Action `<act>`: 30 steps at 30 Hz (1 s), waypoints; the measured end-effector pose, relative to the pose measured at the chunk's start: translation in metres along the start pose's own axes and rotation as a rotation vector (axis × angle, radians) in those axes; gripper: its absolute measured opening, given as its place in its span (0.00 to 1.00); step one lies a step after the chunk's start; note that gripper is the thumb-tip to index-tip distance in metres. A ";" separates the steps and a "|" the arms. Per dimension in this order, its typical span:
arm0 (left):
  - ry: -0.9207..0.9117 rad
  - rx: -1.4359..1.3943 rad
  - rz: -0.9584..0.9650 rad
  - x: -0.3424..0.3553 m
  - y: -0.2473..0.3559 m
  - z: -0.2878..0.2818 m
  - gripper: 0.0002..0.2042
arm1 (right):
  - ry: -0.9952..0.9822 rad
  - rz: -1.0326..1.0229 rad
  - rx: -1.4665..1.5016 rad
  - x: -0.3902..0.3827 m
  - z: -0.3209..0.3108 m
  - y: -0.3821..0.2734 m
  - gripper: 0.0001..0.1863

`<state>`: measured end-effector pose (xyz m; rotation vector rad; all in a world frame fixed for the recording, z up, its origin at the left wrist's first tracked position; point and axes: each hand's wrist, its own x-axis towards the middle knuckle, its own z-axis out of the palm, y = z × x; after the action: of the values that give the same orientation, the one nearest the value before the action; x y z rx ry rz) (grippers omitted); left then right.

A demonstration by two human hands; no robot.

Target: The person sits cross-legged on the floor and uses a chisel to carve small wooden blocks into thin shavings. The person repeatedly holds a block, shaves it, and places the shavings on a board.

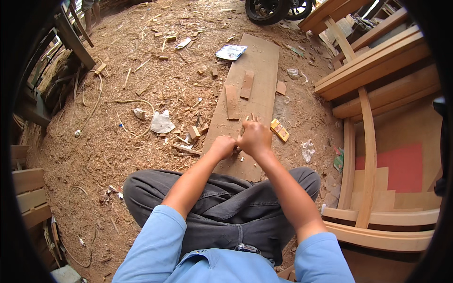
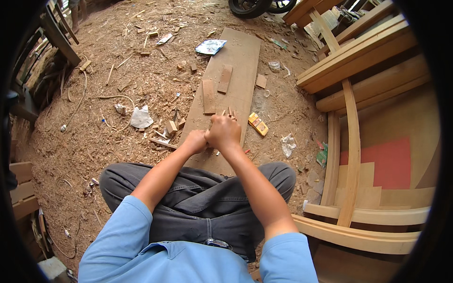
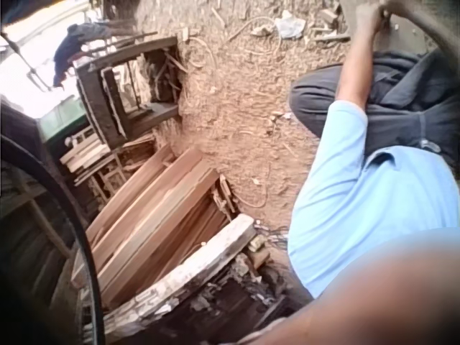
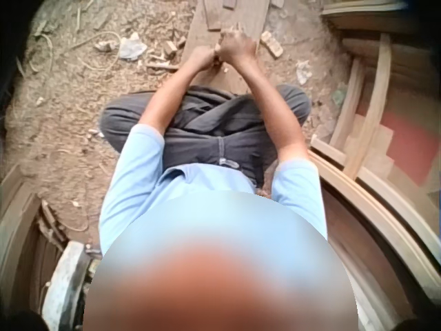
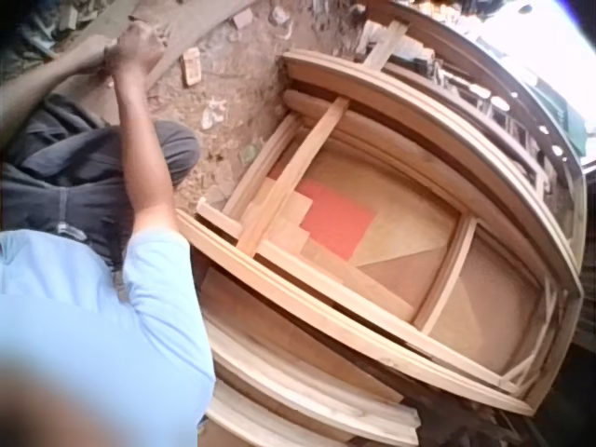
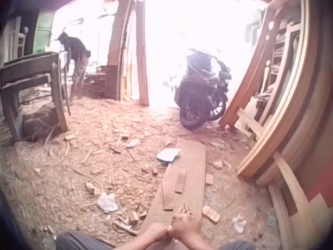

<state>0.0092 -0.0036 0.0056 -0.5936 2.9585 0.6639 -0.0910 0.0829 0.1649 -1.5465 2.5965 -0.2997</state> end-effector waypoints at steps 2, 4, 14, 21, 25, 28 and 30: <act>0.027 -0.014 0.026 0.001 -0.002 0.005 0.12 | 0.133 0.003 0.028 -0.002 0.000 -0.002 0.12; 0.044 -0.026 0.036 0.000 -0.003 0.007 0.12 | 0.289 -0.003 0.070 -0.003 -0.001 -0.006 0.11; 0.066 0.055 0.056 -0.002 0.001 0.001 0.07 | 0.152 -0.014 0.025 -0.008 -0.007 -0.006 0.11; 0.038 0.063 0.062 -0.002 0.002 0.001 0.07 | 0.140 0.027 0.004 -0.007 -0.009 0.007 0.14; 0.036 0.040 0.059 -0.001 0.002 0.000 0.08 | 0.098 0.054 0.006 -0.009 -0.009 0.019 0.14; 0.010 0.037 0.047 -0.001 0.003 -0.002 0.08 | 0.105 0.093 0.032 -0.012 -0.004 0.030 0.14; 0.000 0.035 0.049 -0.002 0.003 -0.002 0.08 | 0.128 0.087 0.000 -0.011 -0.001 0.039 0.15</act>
<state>0.0101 -0.0016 0.0089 -0.5197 2.9868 0.6141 -0.1198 0.1105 0.1572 -1.4549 2.7512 -0.4034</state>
